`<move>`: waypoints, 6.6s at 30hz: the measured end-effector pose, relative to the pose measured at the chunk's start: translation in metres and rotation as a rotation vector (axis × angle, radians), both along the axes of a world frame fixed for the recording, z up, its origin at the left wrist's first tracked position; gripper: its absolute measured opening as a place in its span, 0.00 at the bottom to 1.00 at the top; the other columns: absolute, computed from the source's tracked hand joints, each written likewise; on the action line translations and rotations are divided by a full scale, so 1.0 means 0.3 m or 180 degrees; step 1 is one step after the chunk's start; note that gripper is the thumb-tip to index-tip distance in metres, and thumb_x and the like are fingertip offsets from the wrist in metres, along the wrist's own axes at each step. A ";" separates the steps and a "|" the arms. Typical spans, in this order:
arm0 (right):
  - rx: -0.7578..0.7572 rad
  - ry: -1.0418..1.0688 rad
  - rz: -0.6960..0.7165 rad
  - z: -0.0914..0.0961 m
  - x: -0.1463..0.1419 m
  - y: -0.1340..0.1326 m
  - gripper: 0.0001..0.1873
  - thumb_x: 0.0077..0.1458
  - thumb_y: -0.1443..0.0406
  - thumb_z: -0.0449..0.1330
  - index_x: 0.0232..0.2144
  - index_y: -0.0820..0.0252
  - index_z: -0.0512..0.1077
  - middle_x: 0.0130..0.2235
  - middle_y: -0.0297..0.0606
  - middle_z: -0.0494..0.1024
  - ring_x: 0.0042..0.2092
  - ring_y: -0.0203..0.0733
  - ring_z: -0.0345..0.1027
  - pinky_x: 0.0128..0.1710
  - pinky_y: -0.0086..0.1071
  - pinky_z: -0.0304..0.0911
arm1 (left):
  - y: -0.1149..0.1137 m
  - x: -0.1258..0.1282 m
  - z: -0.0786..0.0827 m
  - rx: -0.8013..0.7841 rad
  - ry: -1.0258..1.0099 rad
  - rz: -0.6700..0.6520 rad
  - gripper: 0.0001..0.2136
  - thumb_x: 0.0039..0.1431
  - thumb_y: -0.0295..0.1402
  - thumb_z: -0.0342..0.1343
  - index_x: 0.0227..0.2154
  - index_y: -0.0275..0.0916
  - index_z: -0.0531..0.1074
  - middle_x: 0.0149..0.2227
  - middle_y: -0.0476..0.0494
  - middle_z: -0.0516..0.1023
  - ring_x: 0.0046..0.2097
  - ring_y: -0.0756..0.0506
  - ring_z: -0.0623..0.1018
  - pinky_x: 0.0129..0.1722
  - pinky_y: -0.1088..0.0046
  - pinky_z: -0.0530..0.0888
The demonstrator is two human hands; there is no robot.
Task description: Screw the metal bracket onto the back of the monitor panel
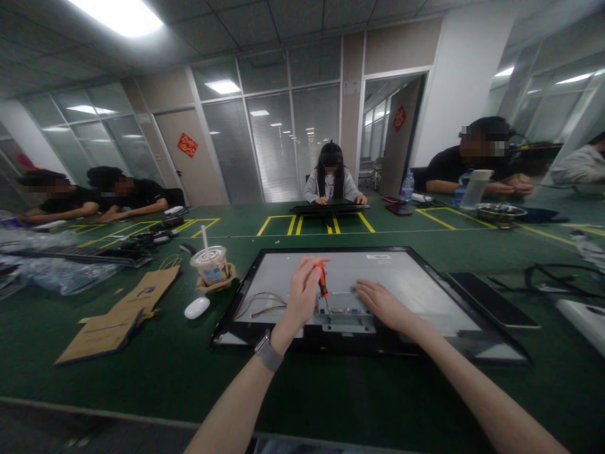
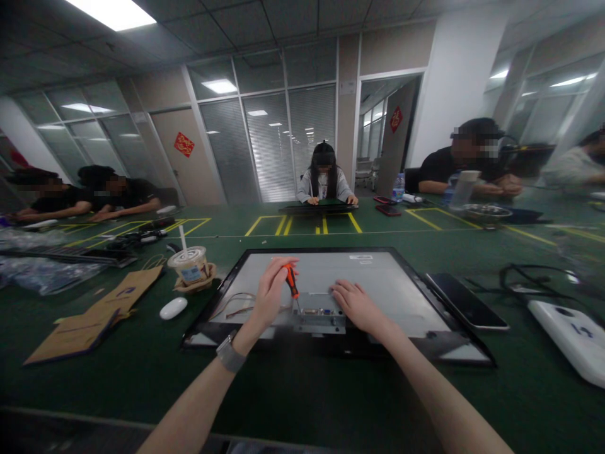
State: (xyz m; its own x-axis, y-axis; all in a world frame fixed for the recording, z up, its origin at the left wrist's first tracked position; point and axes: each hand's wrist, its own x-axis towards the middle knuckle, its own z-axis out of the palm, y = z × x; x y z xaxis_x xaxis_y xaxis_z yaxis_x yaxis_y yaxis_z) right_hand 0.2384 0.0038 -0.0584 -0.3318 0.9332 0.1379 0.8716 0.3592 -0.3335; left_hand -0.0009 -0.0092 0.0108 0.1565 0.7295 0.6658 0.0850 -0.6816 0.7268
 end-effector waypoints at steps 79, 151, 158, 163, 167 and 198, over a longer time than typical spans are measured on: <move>-0.0065 -0.0040 -0.0040 0.012 -0.005 -0.008 0.31 0.68 0.55 0.36 0.59 0.63 0.69 0.65 0.51 0.66 0.67 0.53 0.56 0.66 0.55 0.46 | -0.005 0.015 -0.015 -0.0169 -0.0345 -0.0087 0.14 0.70 0.36 0.45 0.50 0.40 0.72 0.42 0.42 0.74 0.40 0.47 0.76 0.41 0.70 0.73; -0.0009 -0.0063 -0.0042 0.013 -0.008 -0.010 0.31 0.68 0.56 0.37 0.60 0.66 0.68 0.64 0.53 0.66 0.66 0.54 0.57 0.66 0.55 0.47 | -0.002 0.016 0.001 0.0029 -0.0338 0.0271 0.10 0.62 0.39 0.57 0.37 0.41 0.79 0.36 0.46 0.68 0.36 0.49 0.72 0.35 0.75 0.71; -0.0015 -0.0062 -0.0038 0.019 -0.010 -0.013 0.31 0.68 0.57 0.36 0.59 0.64 0.69 0.64 0.52 0.67 0.66 0.53 0.57 0.66 0.54 0.47 | 0.011 0.003 0.001 -0.0074 -0.0356 0.0123 0.13 0.67 0.38 0.49 0.44 0.39 0.77 0.36 0.45 0.74 0.37 0.48 0.75 0.40 0.71 0.72; -0.0016 -0.0052 -0.0046 0.023 -0.011 -0.015 0.31 0.68 0.57 0.36 0.59 0.64 0.69 0.64 0.52 0.67 0.66 0.54 0.57 0.65 0.54 0.48 | 0.011 0.004 -0.009 -0.0206 -0.0440 -0.0062 0.15 0.68 0.40 0.48 0.43 0.37 0.76 0.39 0.41 0.78 0.41 0.45 0.77 0.45 0.68 0.72; -0.0034 -0.0027 -0.0050 0.022 -0.012 -0.016 0.31 0.68 0.56 0.37 0.60 0.66 0.68 0.64 0.53 0.66 0.66 0.54 0.57 0.66 0.53 0.48 | 0.012 0.004 -0.006 -0.0073 -0.0379 0.0071 0.12 0.65 0.40 0.54 0.38 0.39 0.78 0.38 0.43 0.74 0.39 0.47 0.75 0.40 0.71 0.72; 0.0062 -0.0114 0.0100 0.001 0.007 0.009 0.30 0.68 0.57 0.37 0.58 0.64 0.69 0.62 0.51 0.69 0.66 0.51 0.57 0.65 0.51 0.49 | 0.025 -0.004 -0.002 -0.0182 -0.0446 -0.0011 0.14 0.68 0.36 0.48 0.44 0.40 0.77 0.36 0.44 0.76 0.39 0.47 0.76 0.41 0.70 0.72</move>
State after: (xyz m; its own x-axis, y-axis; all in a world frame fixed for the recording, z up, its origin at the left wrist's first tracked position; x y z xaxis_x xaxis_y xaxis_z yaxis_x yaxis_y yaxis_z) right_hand 0.2406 0.0064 -0.0580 -0.3661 0.9195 0.1433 0.8711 0.3928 -0.2949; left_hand -0.0020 -0.0017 0.0102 0.0674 0.7664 0.6388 -0.0223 -0.6389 0.7689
